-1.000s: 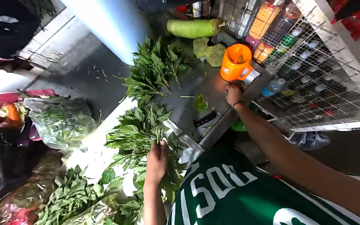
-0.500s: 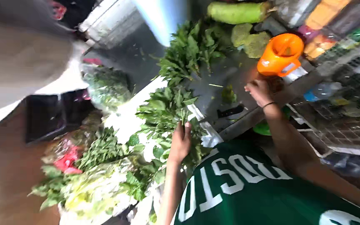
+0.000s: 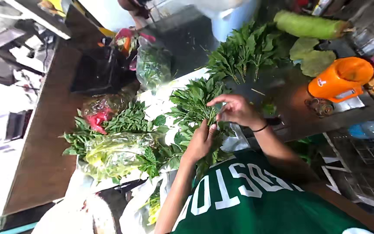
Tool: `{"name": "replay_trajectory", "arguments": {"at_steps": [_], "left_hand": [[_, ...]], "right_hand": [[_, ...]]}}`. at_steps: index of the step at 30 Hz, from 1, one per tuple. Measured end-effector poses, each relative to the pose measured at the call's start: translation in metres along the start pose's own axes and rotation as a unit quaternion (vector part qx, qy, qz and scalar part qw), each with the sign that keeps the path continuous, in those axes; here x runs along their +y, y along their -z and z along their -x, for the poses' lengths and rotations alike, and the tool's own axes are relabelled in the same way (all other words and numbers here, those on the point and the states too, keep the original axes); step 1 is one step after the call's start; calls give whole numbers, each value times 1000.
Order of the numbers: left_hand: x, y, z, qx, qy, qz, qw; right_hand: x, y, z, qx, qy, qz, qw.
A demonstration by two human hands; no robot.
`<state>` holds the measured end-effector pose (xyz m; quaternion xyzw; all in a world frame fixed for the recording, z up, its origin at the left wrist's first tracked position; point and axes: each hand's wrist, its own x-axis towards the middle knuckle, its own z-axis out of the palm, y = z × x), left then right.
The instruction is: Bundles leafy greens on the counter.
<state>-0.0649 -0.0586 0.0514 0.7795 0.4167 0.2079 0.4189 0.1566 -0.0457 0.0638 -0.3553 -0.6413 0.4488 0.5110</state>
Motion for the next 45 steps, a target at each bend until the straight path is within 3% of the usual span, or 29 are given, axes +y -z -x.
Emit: {"name": "replay_trajectory", "arguments": {"at_steps": [3, 5, 7, 9, 13, 15, 16, 18, 20, 22, 23, 24, 26, 28, 31, 34, 36, 38, 40, 41, 43, 45], "left_hand": [[-7, 13, 14, 23, -27, -10, 999], [-17, 24, 28, 56, -21, 76, 995], [-25, 37, 42, 96, -10, 233, 968], [-29, 49, 52, 136, 5, 342, 930], [-32, 74, 57, 186, 152, 375, 895], [-40, 83, 57, 197, 200, 378, 882], [-45, 86, 57, 211, 207, 385, 874], [-53, 84, 59, 248, 176, 381, 873], [-55, 82, 64, 267, 93, 336, 899], [-53, 75, 67, 260, -3, 279, 924], [-49, 72, 68, 245, -37, 260, 933], [-45, 71, 70, 227, -56, 251, 939], [-46, 76, 75, 194, -54, 245, 948], [-55, 88, 78, 194, -35, 200, 960], [-64, 101, 85, 125, -49, -41, 990], [-62, 97, 87, 104, -143, -205, 963], [-63, 100, 92, 120, -159, -138, 970], [-68, 111, 103, 189, -111, 35, 975], [-77, 123, 109, 262, -79, 156, 949], [-84, 125, 111, 276, -70, 143, 948], [-101, 120, 115, 251, -60, 22, 966], [-113, 106, 116, 198, -75, -83, 974]], "right_hand": [[-18, -45, -14, -62, 8, 173, 983], [-10, -61, -14, -88, -20, 123, 988], [1, -71, -9, -104, -47, 41, 993], [5, -82, -3, -130, -37, 85, 987], [-20, -120, 6, -231, 89, 363, 898], [-34, -138, 11, -257, 174, 318, 896], [-36, -144, 12, -255, 180, 231, 922], [-35, -150, 8, -199, 82, -33, 976], [-27, -155, -8, 5, -91, -236, 968], [-9, -159, -35, 166, -175, -280, 929], [4, -161, -42, 184, -178, -267, 929], [15, -162, -43, 157, -161, -239, 945], [22, -158, -43, 18, -97, -200, 975], [1, -152, -57, -93, -77, -130, 984], [-37, -148, -84, -196, -109, 41, 974], [-30, -151, -110, -291, -175, 68, 938], [-2, -154, -115, -261, -218, -70, 938], [15, -164, -101, -169, -256, -215, 927], [13, -177, -85, -146, -213, -268, 928], [8, -183, -82, -160, -184, -245, 938], [-5, -189, -85, -216, -130, -79, 965], [-13, -188, -94, -270, -129, 83, 951]]}}
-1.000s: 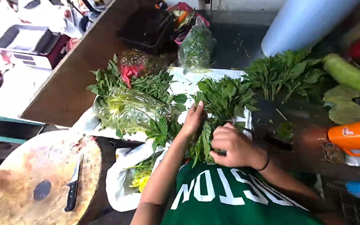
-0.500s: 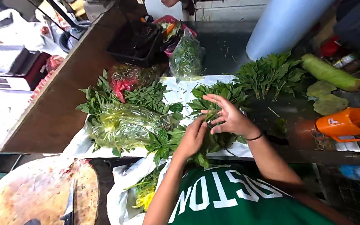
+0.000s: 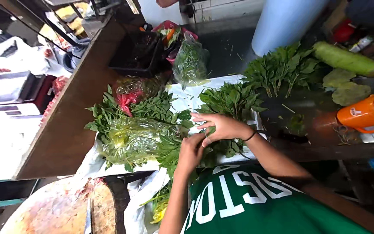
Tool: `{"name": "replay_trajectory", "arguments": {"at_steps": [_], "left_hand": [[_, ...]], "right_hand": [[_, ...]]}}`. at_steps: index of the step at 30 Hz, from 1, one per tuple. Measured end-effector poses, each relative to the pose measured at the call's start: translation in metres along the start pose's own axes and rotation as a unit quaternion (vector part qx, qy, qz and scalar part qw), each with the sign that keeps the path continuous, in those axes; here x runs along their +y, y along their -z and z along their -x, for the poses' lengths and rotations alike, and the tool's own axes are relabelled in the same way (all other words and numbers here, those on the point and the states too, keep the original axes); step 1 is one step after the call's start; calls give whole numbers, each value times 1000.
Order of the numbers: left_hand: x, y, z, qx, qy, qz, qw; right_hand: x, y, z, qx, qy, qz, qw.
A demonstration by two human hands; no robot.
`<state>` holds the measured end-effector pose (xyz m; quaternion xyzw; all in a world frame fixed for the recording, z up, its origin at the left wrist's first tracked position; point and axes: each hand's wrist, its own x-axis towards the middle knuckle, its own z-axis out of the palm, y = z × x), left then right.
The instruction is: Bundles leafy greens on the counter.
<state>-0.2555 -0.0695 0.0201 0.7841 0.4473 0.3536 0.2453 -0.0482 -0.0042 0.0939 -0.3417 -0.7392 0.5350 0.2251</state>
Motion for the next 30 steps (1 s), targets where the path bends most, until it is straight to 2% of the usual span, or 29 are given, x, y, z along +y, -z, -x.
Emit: {"name": "replay_trajectory", "arguments": {"at_steps": [2, 3, 4, 6, 8, 9, 10, 11, 12, 14, 15, 16, 18, 20, 23, 26, 28, 30], "left_hand": [[-3, -13, 6, -52, -32, -1, 998], [-2, -16, 8, -65, -38, 42, 996], [-1, -16, 9, -58, -33, 104, 992], [2, -11, 6, 8, 15, 242, 970], [3, -6, -3, 109, 77, 348, 928], [1, -4, -7, 147, 105, 374, 910], [0, -3, -10, 166, 123, 371, 905], [-3, -3, -12, 162, 124, 333, 921], [-7, -4, -11, 136, 109, 262, 949], [-20, -6, -10, 54, 45, 86, 994], [-24, -6, -12, 11, 13, 35, 999], [-25, -3, -13, -34, -11, 32, 999], [-18, 8, -17, -110, -23, 118, 987], [-7, 19, -21, -116, 5, 216, 970], [-11, 25, -23, -15, 54, 301, 952], [-14, 22, -22, 61, 114, 346, 929], [-12, 15, -26, 82, 150, 402, 900], [-13, 2, -28, 122, 168, 471, 857]], "right_hand": [[12, 4, -8, -23, -64, 49, 996], [25, 2, -11, -13, -85, 16, 996], [39, -2, -12, 7, -108, -66, 992], [53, -15, -9, 72, -145, -265, 951], [53, -31, -5, 130, -74, -395, 906], [51, -39, -4, 145, -17, -390, 909], [50, -44, -4, 151, 33, -330, 931], [47, -44, -5, 152, 74, -228, 959], [43, -42, -5, 155, 92, -122, 976], [36, -31, -6, 143, 99, 42, 984], [32, -24, -4, 116, 80, 89, 986], [31, -17, -2, 79, 55, 107, 990], [37, -9, 3, 43, 26, 90, 995], [45, -10, 10, 59, 22, 87, 994], [49, -24, 17, 93, 87, 156, 979], [53, -49, 24, 195, 187, 275, 923], [46, -64, 28, 244, 230, 212, 918], [35, -76, 32, 233, 221, -21, 947]]}}
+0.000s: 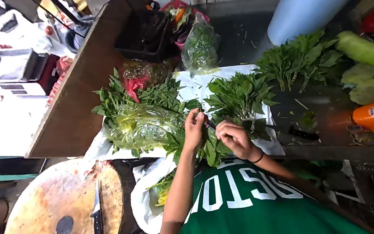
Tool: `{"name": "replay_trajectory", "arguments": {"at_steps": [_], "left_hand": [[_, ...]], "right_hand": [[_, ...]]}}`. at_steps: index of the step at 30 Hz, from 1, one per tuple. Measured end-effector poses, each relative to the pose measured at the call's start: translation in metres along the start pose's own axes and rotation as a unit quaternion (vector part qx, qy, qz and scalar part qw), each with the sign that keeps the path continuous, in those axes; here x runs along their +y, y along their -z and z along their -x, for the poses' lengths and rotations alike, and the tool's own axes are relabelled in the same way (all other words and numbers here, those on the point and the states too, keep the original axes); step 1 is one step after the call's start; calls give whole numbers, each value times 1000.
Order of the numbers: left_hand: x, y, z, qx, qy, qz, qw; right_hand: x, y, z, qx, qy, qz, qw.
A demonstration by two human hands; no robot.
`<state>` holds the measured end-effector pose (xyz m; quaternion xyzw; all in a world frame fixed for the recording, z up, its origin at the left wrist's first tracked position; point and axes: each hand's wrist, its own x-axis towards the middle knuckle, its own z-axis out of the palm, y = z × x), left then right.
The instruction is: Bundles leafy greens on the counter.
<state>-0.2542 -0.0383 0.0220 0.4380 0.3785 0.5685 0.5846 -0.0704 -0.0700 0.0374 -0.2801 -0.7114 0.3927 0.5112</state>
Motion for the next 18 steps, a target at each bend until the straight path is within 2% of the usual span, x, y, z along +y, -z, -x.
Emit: {"name": "replay_trajectory", "arguments": {"at_steps": [1, 3, 4, 5, 6, 7, 9, 12, 14, 16, 18], "left_hand": [[-6, -3, 0, 25, -5, 34, 999], [-15, -11, 0, 57, -35, 53, 996], [-17, -15, 2, 59, -55, 29, 996], [-17, -20, 4, 51, -78, -19, 995], [-16, -25, 8, 33, -103, -76, 991], [-12, -30, 10, 1, -125, -117, 985], [-8, -37, 11, -65, -143, -152, 976], [-2, -31, 9, -111, -126, -165, 972], [-2, -27, 8, -120, -91, -184, 971], [-7, -22, 5, -119, -81, -271, 952], [-18, -16, 0, -151, -137, -422, 883]], "right_hand": [[-8, -4, -1, 27, -68, -147, 986], [-19, -2, -11, 93, -180, -388, 899], [-18, 2, -19, 127, -207, -455, 857], [-15, 5, -26, 158, -218, -487, 831], [-10, 5, -32, 190, -220, -489, 823], [-4, 3, -37, 221, -227, -458, 831], [9, -3, -39, 265, -249, -332, 871], [34, -6, -24, 273, -205, -196, 919], [39, 6, -14, 199, -166, -161, 952], [31, 20, -11, 105, -154, -153, 970], [21, 31, -15, 33, -182, -101, 977]]}}
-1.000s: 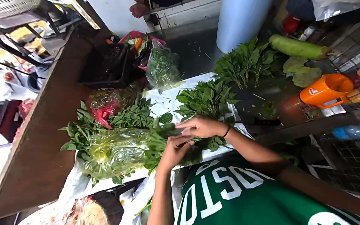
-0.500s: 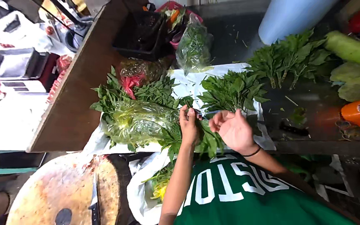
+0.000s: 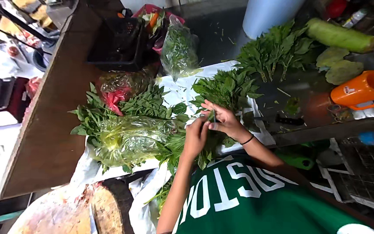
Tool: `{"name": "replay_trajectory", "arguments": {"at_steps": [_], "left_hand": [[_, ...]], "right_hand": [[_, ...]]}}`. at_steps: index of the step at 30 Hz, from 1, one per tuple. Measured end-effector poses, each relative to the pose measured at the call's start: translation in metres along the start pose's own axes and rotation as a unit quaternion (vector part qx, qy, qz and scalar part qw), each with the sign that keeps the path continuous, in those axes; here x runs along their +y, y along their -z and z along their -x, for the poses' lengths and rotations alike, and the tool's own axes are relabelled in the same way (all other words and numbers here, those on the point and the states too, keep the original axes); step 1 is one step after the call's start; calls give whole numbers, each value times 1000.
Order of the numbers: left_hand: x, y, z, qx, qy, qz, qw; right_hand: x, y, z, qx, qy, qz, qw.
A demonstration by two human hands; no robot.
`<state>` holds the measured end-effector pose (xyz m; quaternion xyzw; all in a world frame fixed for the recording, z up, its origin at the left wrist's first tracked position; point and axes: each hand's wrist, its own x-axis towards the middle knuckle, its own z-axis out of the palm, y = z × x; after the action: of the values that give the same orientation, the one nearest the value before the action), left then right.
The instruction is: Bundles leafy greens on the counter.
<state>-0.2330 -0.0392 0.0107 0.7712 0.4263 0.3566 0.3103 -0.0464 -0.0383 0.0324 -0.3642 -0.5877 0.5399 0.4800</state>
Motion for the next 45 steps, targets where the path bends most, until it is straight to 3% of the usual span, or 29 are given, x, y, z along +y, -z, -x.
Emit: {"name": "replay_trajectory", "arguments": {"at_steps": [2, 4, 7, 8, 10, 13, 16, 19, 22, 24, 28, 33, 36, 37, 39, 41, 45], "left_hand": [[-7, -6, 1, -55, -68, -106, 991], [-4, -12, 0, -97, -123, -95, 983], [9, -13, -4, -137, -58, 212, 966], [13, -14, -8, -122, -22, 331, 935], [14, -17, -20, -93, 36, 446, 890], [13, -25, -35, -106, 85, 371, 919], [20, -30, -45, -167, 90, 300, 935], [28, -37, -51, -226, 90, 251, 937], [34, -48, -57, -265, 82, 236, 931], [37, -58, -61, -227, 61, 231, 944], [18, -56, -68, -57, 26, 187, 980], [-22, -30, -38, 78, 114, 198, 970], [-35, -26, -3, 105, 176, 188, 961], [-36, -27, 8, 115, 196, 188, 956], [-38, -34, 31, 142, 227, 192, 944], [-40, -43, 50, 170, 248, 201, 932], [-33, -62, 83, 233, 317, 241, 887]], "right_hand": [[-9, 10, 3, -19, -66, 53, 996], [-15, 26, 9, 7, -146, 2, 989], [-9, 46, 19, 128, -209, -139, 959], [-8, 46, 22, 165, -196, -187, 948], [-6, 43, 28, 151, -99, -225, 957], [-10, 51, 30, 111, 33, -51, 992], [-16, 65, 35, 120, 84, 137, 980], [-18, 76, 50, 118, 46, 211, 969], [-20, 92, 64, 84, -25, 161, 983], [-20, 103, 70, 112, -24, 126, 985], [-45, 151, 69, 229, -6, 218, 949], [-98, 226, 36, 342, 127, 313, 877], [-79, 280, -6, 404, 178, 307, 843], [-64, 296, -18, 423, 142, 326, 833], [-33, 311, -25, 417, -36, 417, 806], [-2, 293, -19, 377, -161, 442, 798], [62, 197, 3, 202, -239, 379, 871]]}}
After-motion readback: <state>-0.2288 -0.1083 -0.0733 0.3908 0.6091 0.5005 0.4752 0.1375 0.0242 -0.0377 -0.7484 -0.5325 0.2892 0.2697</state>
